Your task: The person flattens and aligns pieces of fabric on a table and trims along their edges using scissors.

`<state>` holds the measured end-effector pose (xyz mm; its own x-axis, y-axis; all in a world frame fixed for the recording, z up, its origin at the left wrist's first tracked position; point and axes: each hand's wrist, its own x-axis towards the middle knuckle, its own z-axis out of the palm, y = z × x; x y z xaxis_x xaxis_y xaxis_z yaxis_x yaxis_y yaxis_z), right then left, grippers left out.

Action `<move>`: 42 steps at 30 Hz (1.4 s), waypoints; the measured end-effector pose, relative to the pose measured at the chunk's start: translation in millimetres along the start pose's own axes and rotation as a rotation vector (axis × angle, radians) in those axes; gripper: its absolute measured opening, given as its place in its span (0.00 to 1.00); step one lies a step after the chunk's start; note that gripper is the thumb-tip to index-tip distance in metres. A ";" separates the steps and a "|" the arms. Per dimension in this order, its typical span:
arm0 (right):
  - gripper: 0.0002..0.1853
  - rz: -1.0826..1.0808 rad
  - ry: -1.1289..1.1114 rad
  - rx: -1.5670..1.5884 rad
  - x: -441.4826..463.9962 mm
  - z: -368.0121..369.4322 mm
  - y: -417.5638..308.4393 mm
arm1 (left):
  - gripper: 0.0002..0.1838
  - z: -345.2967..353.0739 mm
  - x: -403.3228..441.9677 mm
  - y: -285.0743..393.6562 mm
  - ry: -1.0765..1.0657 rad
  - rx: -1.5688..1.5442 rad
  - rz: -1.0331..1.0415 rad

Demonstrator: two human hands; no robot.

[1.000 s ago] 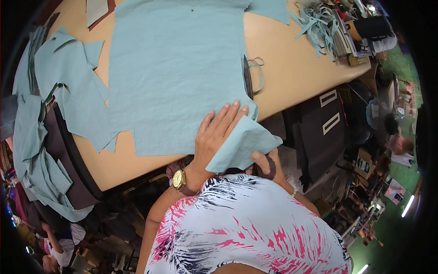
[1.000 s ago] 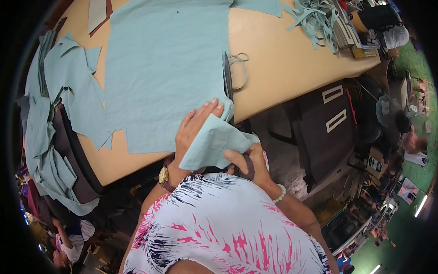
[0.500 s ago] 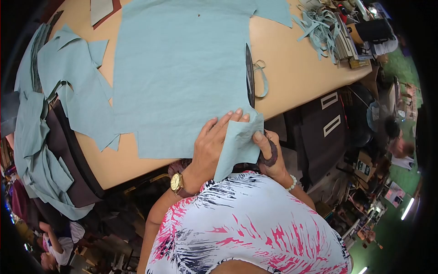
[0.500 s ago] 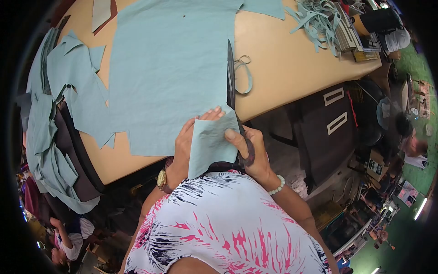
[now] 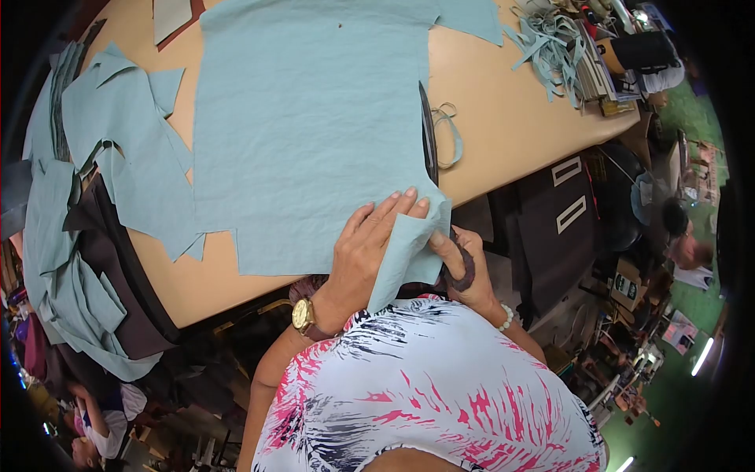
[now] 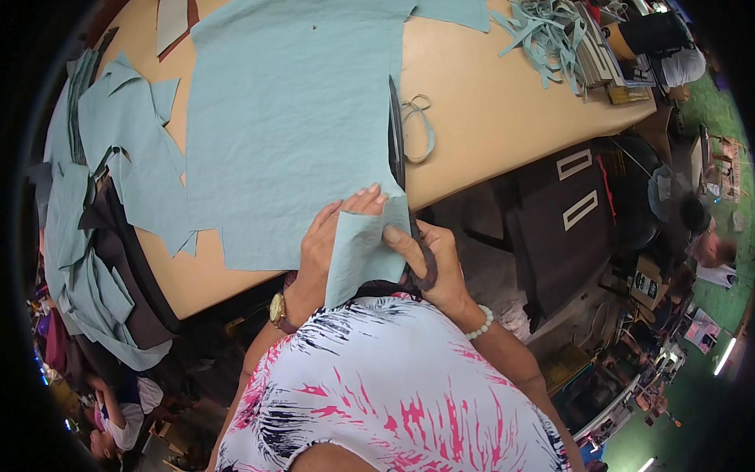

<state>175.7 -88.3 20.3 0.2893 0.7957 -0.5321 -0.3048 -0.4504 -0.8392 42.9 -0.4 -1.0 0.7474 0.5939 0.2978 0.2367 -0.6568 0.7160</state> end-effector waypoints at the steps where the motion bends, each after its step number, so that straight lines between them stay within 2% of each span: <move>1: 0.19 0.025 -0.004 -0.026 -1.8 0.0 -4.6 | 0.27 -4.8 2.0 -0.7 -0.033 -0.017 0.017; 5: 0.18 0.054 0.004 -0.023 -2.3 1.4 -11.3 | 0.29 -49.6 29.1 -21.7 -0.140 0.054 0.092; 10: 0.18 0.048 -0.029 0.047 6.4 -7.3 -16.2 | 0.35 -77.7 84.1 -79.0 -0.029 0.580 -0.001; 13: 0.16 -0.004 -0.092 0.081 18.6 -13.6 -28.7 | 0.39 -74.2 77.4 -113.1 -0.095 0.697 -0.180; 16: 0.16 0.094 -0.165 0.036 37.6 -19.7 -45.3 | 0.41 -74.0 53.2 -97.2 -0.017 0.710 -0.336; 20: 0.17 0.069 -0.375 -0.170 49.9 -19.9 -62.5 | 0.42 -73.7 1.3 -55.4 0.048 0.747 -0.550; 21: 0.16 0.122 -0.452 -0.239 50.8 -24.0 -64.1 | 0.35 -71.4 -9.1 -43.4 0.163 0.814 -0.520; 24: 0.14 0.270 -0.558 -0.378 42.7 -31.0 -63.0 | 0.24 -86.0 -17.4 -13.0 -0.011 0.757 -0.720; 26: 0.14 0.302 -0.567 -0.347 38.3 -38.4 -53.3 | 0.17 -96.0 -4.1 -21.6 0.187 0.740 -0.511; 29: 0.14 0.315 -0.530 -0.342 31.8 -46.1 -48.0 | 0.12 -111.9 44.0 -70.8 0.444 0.773 -0.172; 31: 0.14 0.318 -0.521 -0.321 28.7 -43.9 -45.7 | 0.17 -117.5 75.7 -116.6 0.459 0.796 -0.141; 34: 0.15 0.336 -0.500 -0.265 26.4 -42.0 -39.7 | 0.22 -105.0 97.6 -179.3 0.308 0.924 -0.330; 37: 0.14 0.340 -0.493 -0.251 23.1 -44.3 -35.1 | 0.26 -104.0 103.1 -186.5 0.299 0.995 -0.348; 40: 0.13 0.327 -0.498 -0.277 25.8 -40.9 -38.4 | 0.27 -101.5 87.8 -151.4 0.343 0.904 -0.298; 42: 0.13 0.329 -0.502 -0.272 27.3 -41.6 -39.9 | 0.30 -89.9 58.8 -118.2 0.253 0.725 -0.361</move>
<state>233.5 -65.4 34.5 -0.2587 0.6614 -0.7040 -0.0463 -0.7364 -0.6749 3.0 154.0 -11.4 0.4089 0.8535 0.3229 0.8380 -0.4913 0.2375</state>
